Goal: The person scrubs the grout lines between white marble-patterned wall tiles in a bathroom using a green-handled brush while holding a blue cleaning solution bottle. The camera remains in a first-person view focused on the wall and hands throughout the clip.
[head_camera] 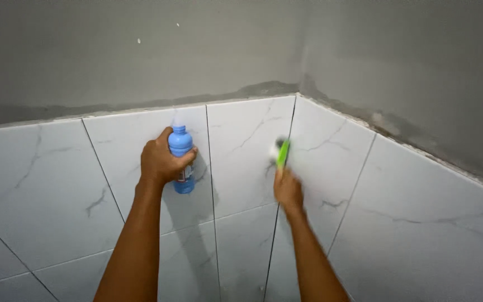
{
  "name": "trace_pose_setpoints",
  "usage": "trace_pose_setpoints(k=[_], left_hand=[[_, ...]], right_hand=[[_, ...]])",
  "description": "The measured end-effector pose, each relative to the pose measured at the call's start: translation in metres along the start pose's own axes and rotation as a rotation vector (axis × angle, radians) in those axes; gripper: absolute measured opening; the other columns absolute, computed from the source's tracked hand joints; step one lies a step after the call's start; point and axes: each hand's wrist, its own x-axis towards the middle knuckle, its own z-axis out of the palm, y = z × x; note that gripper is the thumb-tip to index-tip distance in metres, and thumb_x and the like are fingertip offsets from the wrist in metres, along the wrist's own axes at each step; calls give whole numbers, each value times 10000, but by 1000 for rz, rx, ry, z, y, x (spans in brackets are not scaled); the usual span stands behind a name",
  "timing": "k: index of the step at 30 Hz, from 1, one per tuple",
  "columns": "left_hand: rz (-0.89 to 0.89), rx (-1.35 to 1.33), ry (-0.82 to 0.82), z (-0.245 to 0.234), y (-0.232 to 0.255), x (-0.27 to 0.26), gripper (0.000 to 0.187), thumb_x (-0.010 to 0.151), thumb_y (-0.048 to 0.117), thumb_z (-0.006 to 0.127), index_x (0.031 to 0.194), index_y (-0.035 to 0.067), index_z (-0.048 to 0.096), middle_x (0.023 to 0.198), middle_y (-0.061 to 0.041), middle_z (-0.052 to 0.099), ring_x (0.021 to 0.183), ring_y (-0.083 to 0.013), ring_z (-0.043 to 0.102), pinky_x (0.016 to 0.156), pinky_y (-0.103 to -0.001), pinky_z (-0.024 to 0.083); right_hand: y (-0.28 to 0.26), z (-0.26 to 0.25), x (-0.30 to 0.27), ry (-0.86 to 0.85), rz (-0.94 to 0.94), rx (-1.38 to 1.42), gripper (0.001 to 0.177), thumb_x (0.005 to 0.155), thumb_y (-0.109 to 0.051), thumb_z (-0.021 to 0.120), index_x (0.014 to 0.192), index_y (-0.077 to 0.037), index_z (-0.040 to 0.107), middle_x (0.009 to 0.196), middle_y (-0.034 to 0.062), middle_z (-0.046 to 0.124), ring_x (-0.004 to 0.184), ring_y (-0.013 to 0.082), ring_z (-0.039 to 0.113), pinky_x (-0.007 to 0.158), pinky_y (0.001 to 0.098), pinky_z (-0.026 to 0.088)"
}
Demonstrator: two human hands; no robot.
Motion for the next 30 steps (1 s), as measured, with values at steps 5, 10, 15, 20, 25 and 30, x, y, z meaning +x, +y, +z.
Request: trace_pose_setpoints(k=[5,10,15,20,25,30], left_hand=[[16,-40,22,-3,8,-7,634,698,558,821,1131,135,631,1011,-252,748,1011,-478,717,898,-584,567],[36,-49,44,4,1,-1,656,722,516,839,1189,102,638,1018,-284,742,1021,-510,708,892,-618,556],[9,-14,54,-3,10,-6,633,721,480,834,1168,74,646,1031,-316,736,1000,-512,716,881,-603,566],[2,-45,56,-3,15,-6,585,732,458,816,1153,92,642,998,-306,734,980,-520,711,842,-607,561],[48,-26,67,4,10,-5,611,731,475,819,1139,62,629,978,-348,714,966,-555,696,833,-638,548],[52,-12,78,10,2,-1,594,737,518,841,1102,95,640,951,-297,732,926,-504,722,798,-582,578]], right_hand=[[78,48,-51,-254,233,5,479,1071,-448,344,1133,-102,669,1043,204,756,1069,432,722,853,554,582],[-10,-31,8,-111,148,22,418,1062,-359,419,1106,-19,658,1021,296,733,1049,503,708,846,608,569],[-58,-76,79,57,-65,101,444,1079,-361,377,1124,-15,653,1053,303,720,1051,535,678,887,652,537],[-14,-14,34,79,-41,95,374,1086,-274,399,1119,21,627,987,335,702,992,553,686,823,653,541],[57,44,-53,-118,150,76,390,1084,-334,386,1114,-20,615,953,285,734,962,505,726,777,597,575],[28,22,-21,-17,66,18,354,1074,-312,438,1090,-11,623,896,308,728,897,516,731,725,612,570]])
